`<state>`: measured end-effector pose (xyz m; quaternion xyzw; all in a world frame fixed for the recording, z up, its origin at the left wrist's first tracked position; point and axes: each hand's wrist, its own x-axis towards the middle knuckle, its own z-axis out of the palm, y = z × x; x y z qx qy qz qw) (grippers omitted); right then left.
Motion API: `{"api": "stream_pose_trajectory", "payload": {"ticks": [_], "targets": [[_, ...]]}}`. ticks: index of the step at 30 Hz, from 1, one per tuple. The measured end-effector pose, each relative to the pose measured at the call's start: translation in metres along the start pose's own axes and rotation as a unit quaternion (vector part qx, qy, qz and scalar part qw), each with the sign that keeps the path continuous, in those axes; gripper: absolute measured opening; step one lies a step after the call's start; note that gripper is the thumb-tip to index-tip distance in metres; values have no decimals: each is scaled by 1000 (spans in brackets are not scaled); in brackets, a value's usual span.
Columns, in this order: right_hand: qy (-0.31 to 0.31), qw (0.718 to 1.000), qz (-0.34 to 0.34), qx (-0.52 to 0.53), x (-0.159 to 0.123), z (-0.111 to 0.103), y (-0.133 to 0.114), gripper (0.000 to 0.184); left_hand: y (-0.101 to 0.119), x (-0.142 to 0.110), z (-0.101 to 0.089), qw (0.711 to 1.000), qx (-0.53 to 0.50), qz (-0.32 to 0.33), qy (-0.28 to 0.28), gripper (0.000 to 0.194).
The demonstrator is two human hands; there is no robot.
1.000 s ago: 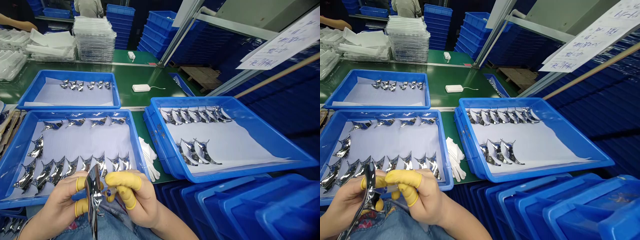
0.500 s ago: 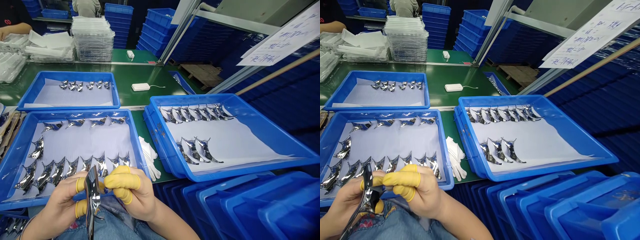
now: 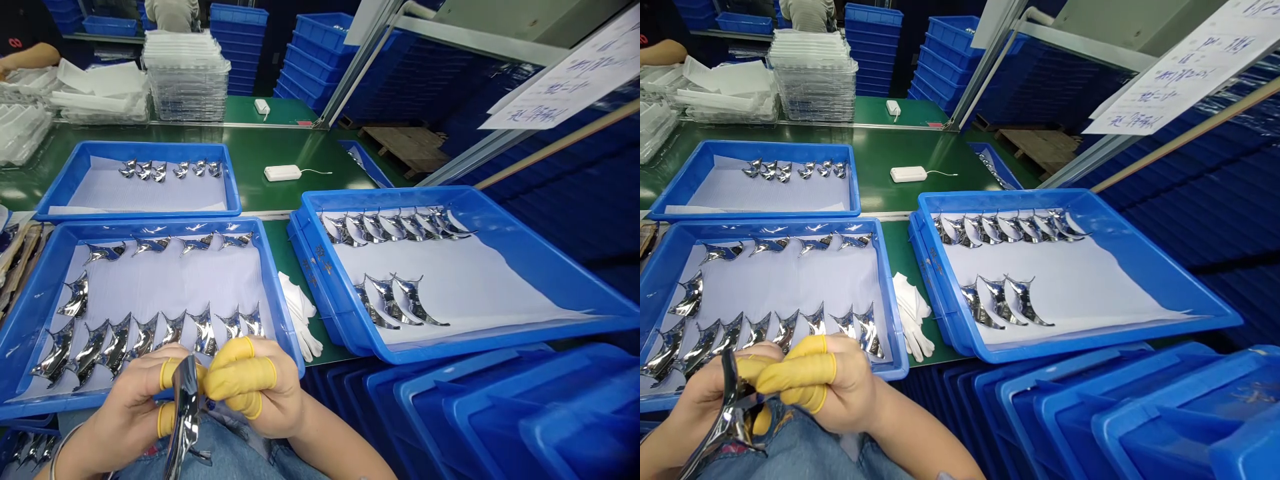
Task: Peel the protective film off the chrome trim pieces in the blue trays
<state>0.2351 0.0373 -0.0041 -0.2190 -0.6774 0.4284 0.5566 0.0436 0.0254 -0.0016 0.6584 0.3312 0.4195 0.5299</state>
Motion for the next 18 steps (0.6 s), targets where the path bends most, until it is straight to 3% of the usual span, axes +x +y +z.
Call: {"api": "stream_pose_trajectory", "payload": {"ticks": [4, 9, 12, 18], "targets": [[-42, 999, -20, 20, -2, 3, 4, 29, 1, 4, 0, 999, -19, 17, -32, 31], [35, 994, 11, 100, 7, -2, -2, 20, -4, 0, -2, 996, -55, 20, -74, 25], [72, 990, 20, 118, 8, -9, -4, 17, -6, -3, 0, 996, -55, 10, -67, 25], [63, 996, 13, 56, 9, -11, -6, 22, -2, -2, 0, 997, -43, 4, -61, 25]]}}
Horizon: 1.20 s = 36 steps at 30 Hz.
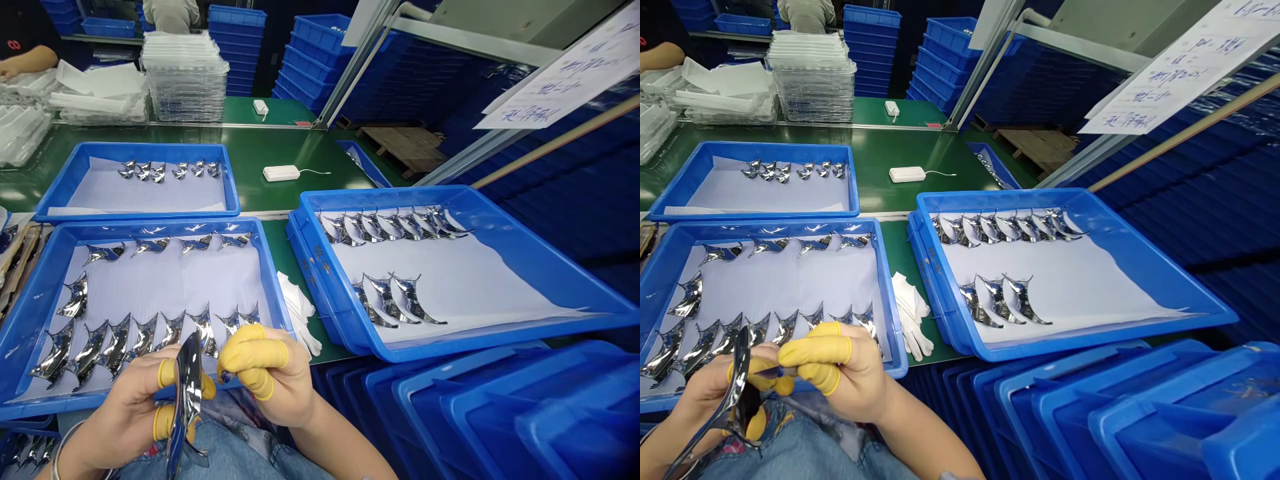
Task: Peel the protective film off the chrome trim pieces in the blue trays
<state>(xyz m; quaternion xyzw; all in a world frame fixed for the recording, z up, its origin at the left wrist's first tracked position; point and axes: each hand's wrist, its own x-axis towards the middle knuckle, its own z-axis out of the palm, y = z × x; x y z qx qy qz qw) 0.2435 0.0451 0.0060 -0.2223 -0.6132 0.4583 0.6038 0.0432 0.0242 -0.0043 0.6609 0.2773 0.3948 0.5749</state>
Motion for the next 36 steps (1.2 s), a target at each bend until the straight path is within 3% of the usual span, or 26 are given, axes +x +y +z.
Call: {"api": "stream_pose_trajectory", "payload": {"ticks": [9, 14, 16, 18, 20, 22, 23, 25, 28, 32, 34, 36], "targets": [[-35, 999, 7, -9, -1, 5, 2, 18, -4, 3, 0, 999, 3, 45, 1, 28], [-96, 993, 32, 66, -6, 8, 2, 20, 0, 6, -2, 999, 2, 41, 19, 28], [-68, 992, 74, 80, -6, -3, 0, 19, 3, 5, -3, 999, 2, 34, 30, 25], [17, 989, 146, 16, -5, -26, 0, 20, 2, 2, -3, 999, -3, 18, 51, 25], [125, 952, 243, -140, -4, -58, 4, 25, -2, -5, -2, 996, -15, -8, 87, 24], [180, 865, 351, -311, -4, -93, 14, 37, -11, -14, -1, 990, -34, -44, 132, 29], [192, 841, 374, -342, -5, -108, 21, 42, -15, -18, 0, 985, -43, -62, 155, 34], [201, 809, 403, -378, -10, -133, 36, 45, -25, -25, 0, 977, -50, -90, 190, 40], [199, 788, 429, -394, -20, -148, 56, 45, -37, -31, 0, 975, -9, -99, 196, 40], [198, 797, 410, -397, -25, -135, 55, 45, -41, -31, -1, 975, 99, -87, 181, 43], [188, 821, 381, -381, -23, -116, 40, 42, -36, -27, 0, 971, 148, -72, 175, 45], [147, 863, 350, -335, -19, -91, 18, 36, -27, -19, 3, 966, 194, -47, 166, 45]]}}
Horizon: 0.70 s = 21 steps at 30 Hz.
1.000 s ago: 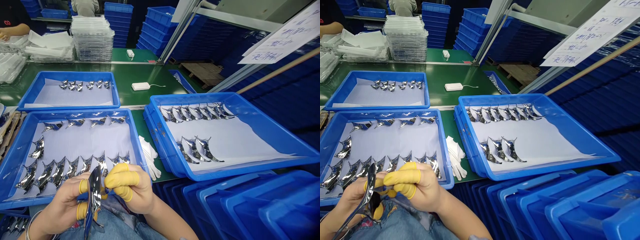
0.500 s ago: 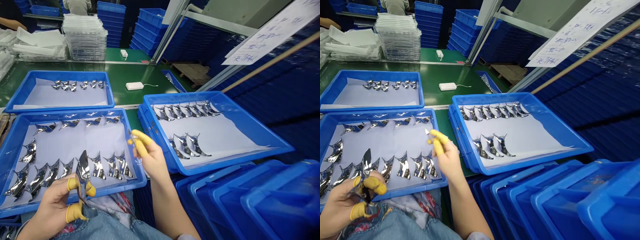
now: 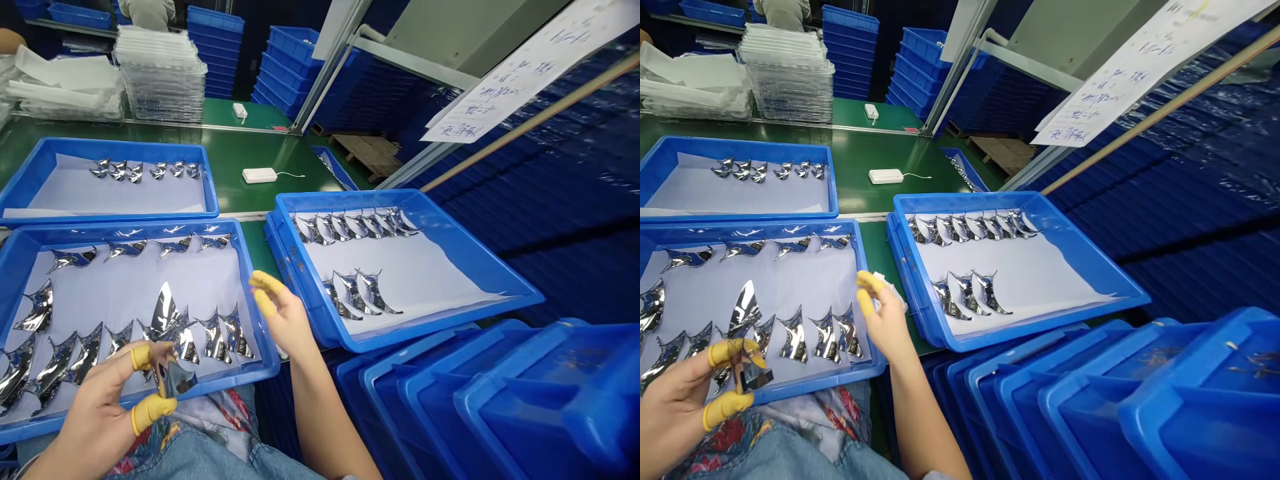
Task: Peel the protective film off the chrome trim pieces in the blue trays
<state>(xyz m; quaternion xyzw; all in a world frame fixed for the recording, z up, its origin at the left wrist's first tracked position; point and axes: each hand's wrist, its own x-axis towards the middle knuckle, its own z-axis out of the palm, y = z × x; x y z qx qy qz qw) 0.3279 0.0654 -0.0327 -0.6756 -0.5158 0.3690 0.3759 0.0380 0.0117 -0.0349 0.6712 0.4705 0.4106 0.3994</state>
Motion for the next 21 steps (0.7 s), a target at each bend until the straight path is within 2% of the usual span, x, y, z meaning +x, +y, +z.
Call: {"api": "stream_pose_trajectory", "payload": {"ticks": [1, 2, 4, 5, 7, 10, 15, 21], "targets": [[-39, 998, -31, 31, -11, 3, -14, 31, 7, 4, 1, 1000, 20, 23, 2, 43], [-118, 985, -90, 92, -21, 6, -27, 31, 13, 8, 2, 998, 39, 50, 5, 41], [-206, 944, -197, 168, -39, 14, -50, 31, 24, 13, 3, 992, 72, 104, 9, 32], [-221, 927, -241, 184, -45, 19, -59, 29, 28, 15, 3, 988, 84, 126, 11, 29], [-203, 914, -295, 192, -52, 29, -70, 23, 32, 14, 2, 984, 96, 148, 18, 25], [-169, 914, -314, 192, -54, 40, -75, 20, 32, 7, -2, 980, 112, 161, 12, 26], [-190, 915, -312, 170, -57, 41, -80, 23, 31, 0, -6, 983, 95, 157, -21, 26], [-198, 920, -278, 191, -61, 38, -84, 8, 27, 1, 0, 984, 50, 168, 33, 27]]}}
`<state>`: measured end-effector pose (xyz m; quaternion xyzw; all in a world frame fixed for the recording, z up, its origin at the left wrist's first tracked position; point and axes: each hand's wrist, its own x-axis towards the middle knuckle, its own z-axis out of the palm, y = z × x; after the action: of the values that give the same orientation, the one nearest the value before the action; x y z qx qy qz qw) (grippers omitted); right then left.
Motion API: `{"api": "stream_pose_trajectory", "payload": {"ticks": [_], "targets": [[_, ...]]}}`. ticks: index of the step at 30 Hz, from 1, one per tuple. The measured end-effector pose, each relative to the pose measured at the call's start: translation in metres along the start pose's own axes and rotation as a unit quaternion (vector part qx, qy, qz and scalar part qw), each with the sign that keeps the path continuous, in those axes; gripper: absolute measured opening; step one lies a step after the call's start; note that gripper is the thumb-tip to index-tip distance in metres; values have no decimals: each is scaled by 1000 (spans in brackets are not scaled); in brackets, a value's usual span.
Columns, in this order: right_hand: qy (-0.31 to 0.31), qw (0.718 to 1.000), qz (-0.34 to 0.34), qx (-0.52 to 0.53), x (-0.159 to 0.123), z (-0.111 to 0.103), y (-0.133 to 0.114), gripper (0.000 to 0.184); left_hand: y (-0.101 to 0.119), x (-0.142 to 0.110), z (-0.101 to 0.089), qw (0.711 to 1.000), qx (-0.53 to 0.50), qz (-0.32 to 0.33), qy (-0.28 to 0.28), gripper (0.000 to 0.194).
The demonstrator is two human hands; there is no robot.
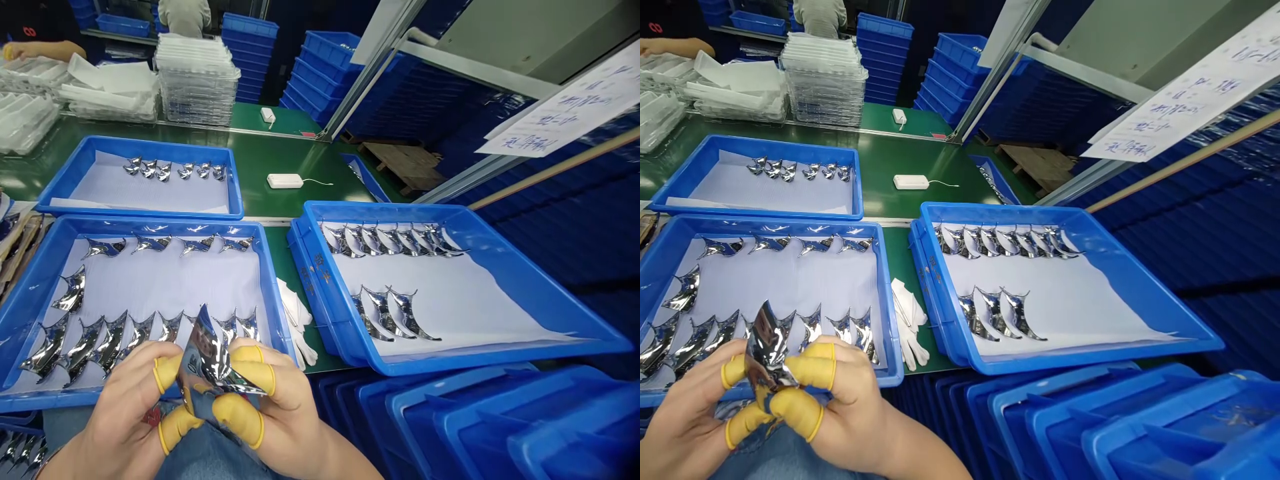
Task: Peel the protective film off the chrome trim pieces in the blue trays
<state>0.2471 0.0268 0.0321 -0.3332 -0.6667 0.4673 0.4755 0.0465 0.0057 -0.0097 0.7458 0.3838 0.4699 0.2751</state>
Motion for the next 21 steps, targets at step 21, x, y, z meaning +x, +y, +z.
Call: {"api": "stream_pose_trajectory", "payload": {"ticks": [21], "targets": [[115, 910, 245, 314, 4, 7, 2, 19, 3, 22, -5, 998, -26, -4, -56, 22]]}}
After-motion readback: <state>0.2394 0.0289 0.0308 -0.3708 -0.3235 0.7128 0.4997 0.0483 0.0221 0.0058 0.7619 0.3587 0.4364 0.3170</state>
